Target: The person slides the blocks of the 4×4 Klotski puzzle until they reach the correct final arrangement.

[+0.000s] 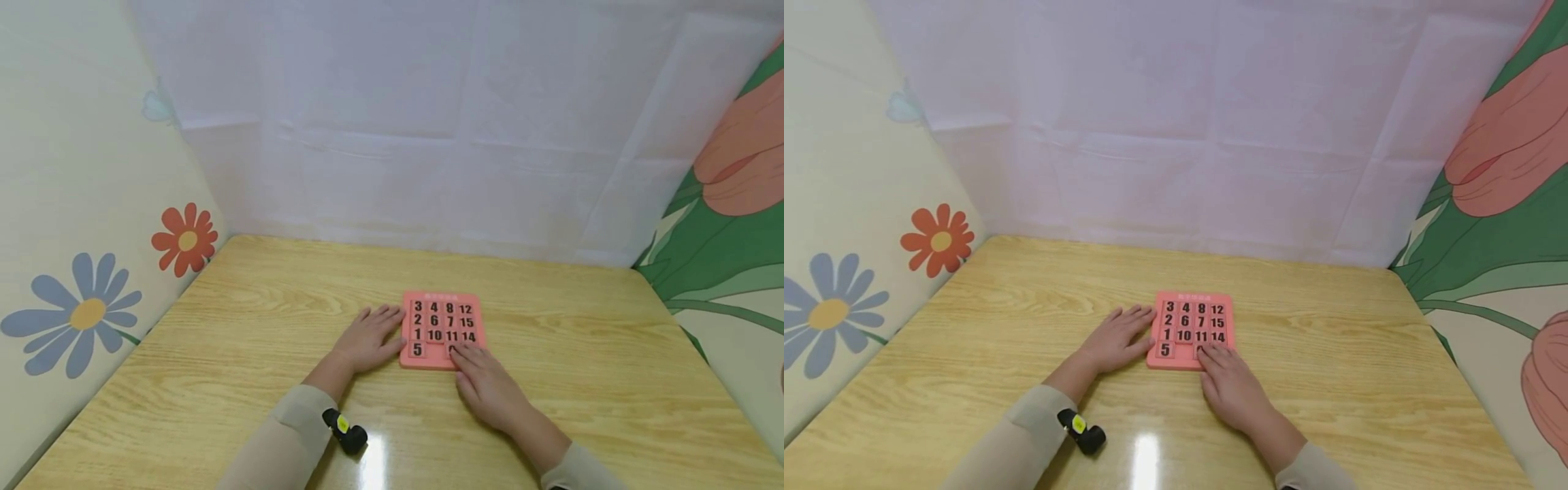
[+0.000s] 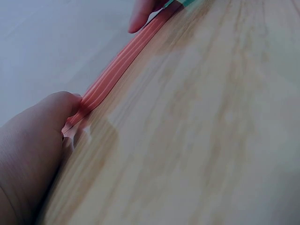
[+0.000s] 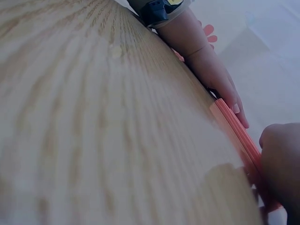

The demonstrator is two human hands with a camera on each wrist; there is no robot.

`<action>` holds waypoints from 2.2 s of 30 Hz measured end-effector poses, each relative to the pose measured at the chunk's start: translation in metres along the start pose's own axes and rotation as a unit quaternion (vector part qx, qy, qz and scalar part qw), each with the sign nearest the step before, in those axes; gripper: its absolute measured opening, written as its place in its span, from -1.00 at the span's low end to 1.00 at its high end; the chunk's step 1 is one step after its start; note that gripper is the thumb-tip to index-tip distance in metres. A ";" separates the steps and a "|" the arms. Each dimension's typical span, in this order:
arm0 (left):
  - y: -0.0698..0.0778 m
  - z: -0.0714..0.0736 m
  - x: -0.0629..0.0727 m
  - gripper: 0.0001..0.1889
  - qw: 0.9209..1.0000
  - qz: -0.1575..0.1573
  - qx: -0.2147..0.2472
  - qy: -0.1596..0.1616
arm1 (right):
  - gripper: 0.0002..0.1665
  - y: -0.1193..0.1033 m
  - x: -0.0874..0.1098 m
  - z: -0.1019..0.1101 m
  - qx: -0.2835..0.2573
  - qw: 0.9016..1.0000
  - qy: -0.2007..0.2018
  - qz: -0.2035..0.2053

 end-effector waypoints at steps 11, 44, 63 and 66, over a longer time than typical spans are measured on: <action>-0.001 0.000 0.000 -0.30 1.000 -0.003 -0.003 -0.002 | -0.46 -0.001 0.000 -0.002 -0.003 1.000 -0.008 -0.004; 0.000 0.000 0.000 -0.30 1.000 0.003 -0.009 -0.002 | -0.47 -0.025 -0.007 -0.008 0.000 1.000 -0.014 0.022; -0.002 0.000 -0.001 -0.29 1.000 0.001 -0.007 -0.005 | -0.45 0.019 0.008 0.009 0.007 0.999 0.003 -0.036; -0.002 0.000 -0.001 -0.29 1.000 0.001 -0.009 -0.006 | -0.45 0.024 0.010 0.011 0.005 0.999 0.010 -0.039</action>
Point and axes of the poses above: each hand's wrist, its own x-axis away from the middle knuckle, its own z-axis out of the back of the hand, y = z × x, the point moved 7 cm from there along -x, towards the middle knuckle, and after that the axes turned 9 degrees about -z, right-handed, at the moved point
